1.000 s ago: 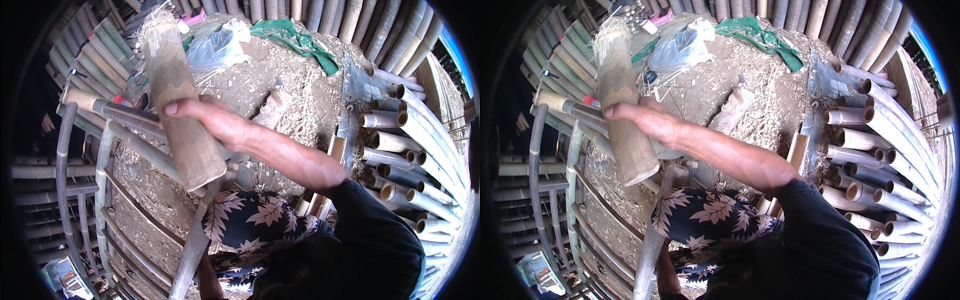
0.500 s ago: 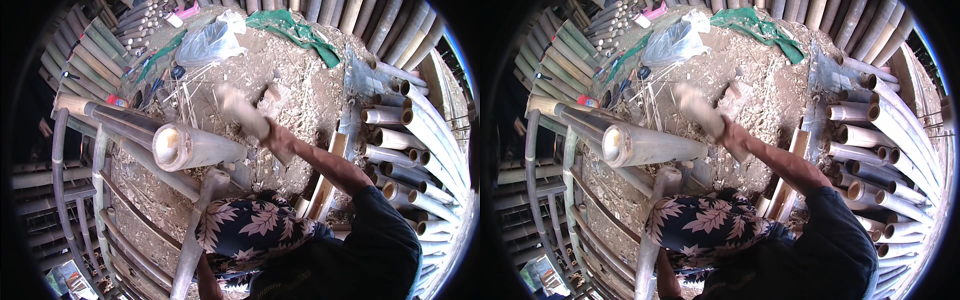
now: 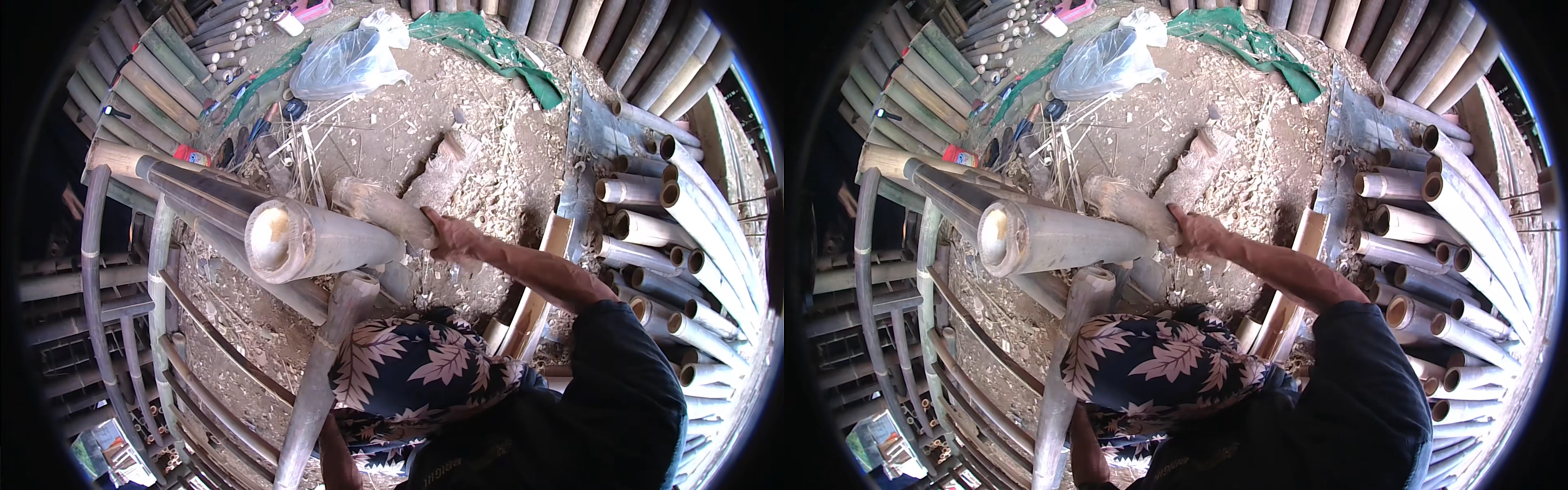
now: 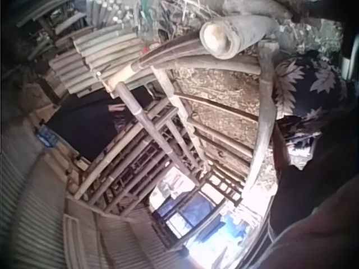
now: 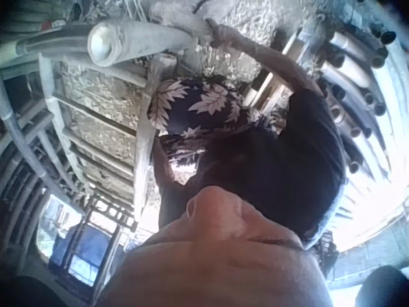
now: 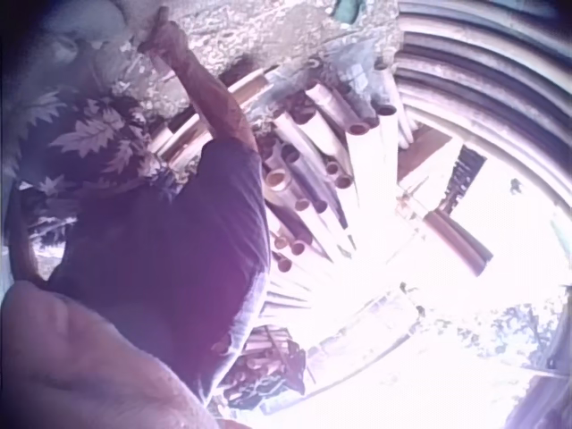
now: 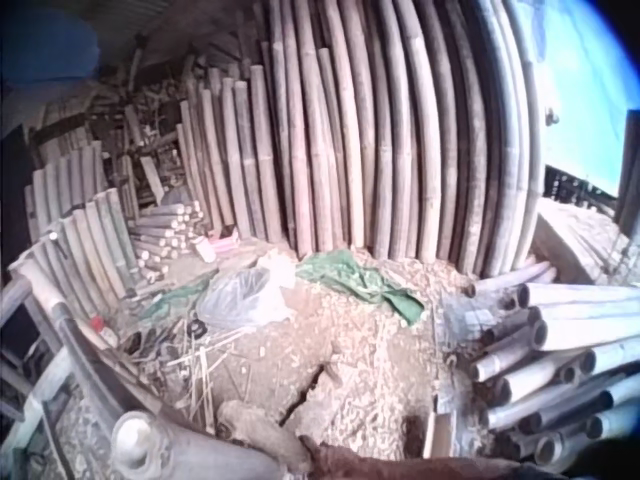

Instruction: The person assembles a bamboo structure by fitting smaller bamboo pieces into the ends of larger bamboo poles. They repeatedly lift, rotate, and hammer the pieces into place to secure the joints.

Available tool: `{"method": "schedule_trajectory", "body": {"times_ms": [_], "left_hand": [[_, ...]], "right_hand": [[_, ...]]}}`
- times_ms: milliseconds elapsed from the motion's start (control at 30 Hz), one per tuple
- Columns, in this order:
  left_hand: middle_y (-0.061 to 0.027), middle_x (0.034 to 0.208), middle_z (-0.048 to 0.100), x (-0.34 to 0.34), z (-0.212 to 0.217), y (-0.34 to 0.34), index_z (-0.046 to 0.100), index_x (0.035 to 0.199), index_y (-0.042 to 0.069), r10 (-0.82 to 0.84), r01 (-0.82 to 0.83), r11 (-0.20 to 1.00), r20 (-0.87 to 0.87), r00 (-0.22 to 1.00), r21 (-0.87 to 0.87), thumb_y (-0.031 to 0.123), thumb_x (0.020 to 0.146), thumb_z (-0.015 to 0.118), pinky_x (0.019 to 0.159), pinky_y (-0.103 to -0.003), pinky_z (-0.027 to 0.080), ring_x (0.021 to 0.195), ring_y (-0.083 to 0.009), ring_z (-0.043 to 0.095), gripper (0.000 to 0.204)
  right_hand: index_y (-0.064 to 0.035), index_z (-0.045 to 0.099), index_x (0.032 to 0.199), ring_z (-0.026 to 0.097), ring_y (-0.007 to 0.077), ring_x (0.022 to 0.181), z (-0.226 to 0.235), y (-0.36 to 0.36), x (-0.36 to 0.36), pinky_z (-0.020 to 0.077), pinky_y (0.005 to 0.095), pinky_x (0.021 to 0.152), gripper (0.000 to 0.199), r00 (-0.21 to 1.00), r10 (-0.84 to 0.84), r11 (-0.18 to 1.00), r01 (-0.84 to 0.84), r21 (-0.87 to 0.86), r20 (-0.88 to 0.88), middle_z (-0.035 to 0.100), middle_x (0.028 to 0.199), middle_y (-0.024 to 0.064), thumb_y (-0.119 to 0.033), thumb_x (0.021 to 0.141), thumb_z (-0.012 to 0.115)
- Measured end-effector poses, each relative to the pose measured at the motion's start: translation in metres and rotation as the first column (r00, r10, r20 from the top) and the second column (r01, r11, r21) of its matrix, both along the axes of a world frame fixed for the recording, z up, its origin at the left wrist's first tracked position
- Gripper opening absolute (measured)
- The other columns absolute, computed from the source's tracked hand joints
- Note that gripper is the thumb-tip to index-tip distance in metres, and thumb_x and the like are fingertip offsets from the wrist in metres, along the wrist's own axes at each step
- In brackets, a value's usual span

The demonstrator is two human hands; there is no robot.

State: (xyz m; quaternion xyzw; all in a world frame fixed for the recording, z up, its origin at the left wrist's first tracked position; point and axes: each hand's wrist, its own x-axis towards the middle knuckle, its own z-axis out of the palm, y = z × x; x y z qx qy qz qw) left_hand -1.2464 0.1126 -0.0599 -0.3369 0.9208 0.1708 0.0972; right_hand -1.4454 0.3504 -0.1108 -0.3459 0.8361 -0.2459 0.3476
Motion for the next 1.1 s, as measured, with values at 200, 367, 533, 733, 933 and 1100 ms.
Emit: {"method": "schedule_trajectory", "body": {"times_ms": [200, 367, 533, 733, 933, 1100], "left_hand": [[-0.0229, 0.139, 0.048, -0.008, -0.004, 0.001, 0.044, 0.14, 0.007, -0.026, 0.026, 0.999, -0.018, 1.0, 0.021, 0.034, 0.083, 0.067, 0.111, -0.047, 0.033, 0.132, -0.0378, 0.042, 0.067], [-0.0228, 0.139, 0.048, 0.006, -0.006, -0.004, 0.045, 0.14, 0.007, -0.004, 0.004, 1.0, -0.008, 1.0, 0.012, 0.034, 0.083, 0.067, 0.11, -0.047, 0.033, 0.131, -0.0378, 0.043, 0.066], [-0.0227, 0.138, 0.049, 0.001, -0.007, 0.001, 0.045, 0.14, 0.007, -0.005, 0.005, 1.0, -0.033, 0.999, 0.025, 0.034, 0.083, 0.067, 0.11, -0.047, 0.034, 0.131, -0.0378, 0.044, 0.066], [-0.0226, 0.138, 0.05, 0.048, -0.009, 0.003, 0.046, 0.139, 0.007, 0.073, -0.072, 0.997, -0.038, 0.997, 0.026, 0.034, 0.084, 0.067, 0.11, -0.047, 0.034, 0.13, -0.0378, 0.045, 0.065], [-0.0224, 0.137, 0.05, 0.127, -0.006, 0.021, 0.046, 0.139, 0.007, 0.21, -0.21, 0.978, -0.039, 0.977, -0.001, 0.035, 0.084, 0.066, 0.109, -0.048, 0.035, 0.13, -0.0378, 0.046, 0.065], [-0.0224, 0.137, 0.051, 0.229, 0.039, 0.06, 0.047, 0.139, 0.007, 0.301, -0.298, 0.953, 0.071, 0.951, -0.045, 0.035, 0.084, 0.066, 0.109, -0.048, 0.035, 0.129, -0.0378, 0.046, 0.064]], "right_hand": [[-0.006, 0.015, 0.151, 0.062, 0.0187, 0.065, 0.001, 0.006, -0.014, 0.0543, 0.0294, 0.055, 0.097, 0.975, -0.184, 0.976, 0.197, 0.097, -0.129, 0.067, 0.091, 0.0143, -0.03, 0.078, 0.073], [-0.0088, 0.028, 0.151, 0.048, 0.0092, 0.055, 0.052, -0.002, 0.008, 0.0466, 0.0235, 0.053, 0.082, 0.987, 0.014, 0.993, 0.005, 0.118, -0.159, 0.059, 0.073, 0.0017, -0.018, 0.08, 0.068], [-0.007, 0.029, 0.15, 0.05, 0.0123, 0.05, 0.003, 0.002, -0.007, 0.0466, 0.0247, 0.047, 0.093, 0.903, -0.15, 0.972, 0.059, -0.229, -0.402, 0.056, 0.061, 0.0007, -0.026, 0.073, 0.078], [0.0009, 0.017, 0.149, 0.065, 0.0255, 0.067, 0.043, -0.026, 0.008, 0.0537, 0.035, 0.06, 0.107, 0.987, 0.091, 0.977, -0.063, 0.204, -0.133, 0.066, 0.082, 0.0182, -0.025, 0.069, 0.082], [-0.0007, 0.028, 0.142, 0.067, 0.0338, 0.073, 0.037, -0.003, 0.011, 0.0566, 0.0465, 0.068, 0.094, 0.999, -0.045, 0.999, 0.046, 0.022, -0.029, 0.066, 0.09, 0.0213, -0.029, 0.07, 0.082], [0.0029, 0.026, 0.141, 0.062, 0.0301, 0.089, 0.058, 0.03, 0.054, 0.0533, 0.0412, 0.081, 0.096, 0.974, -0.202, 0.979, 0.199, 0.039, 0.098, 0.062, 0.104, 0.0197, -0.021, 0.069, 0.084]]}}
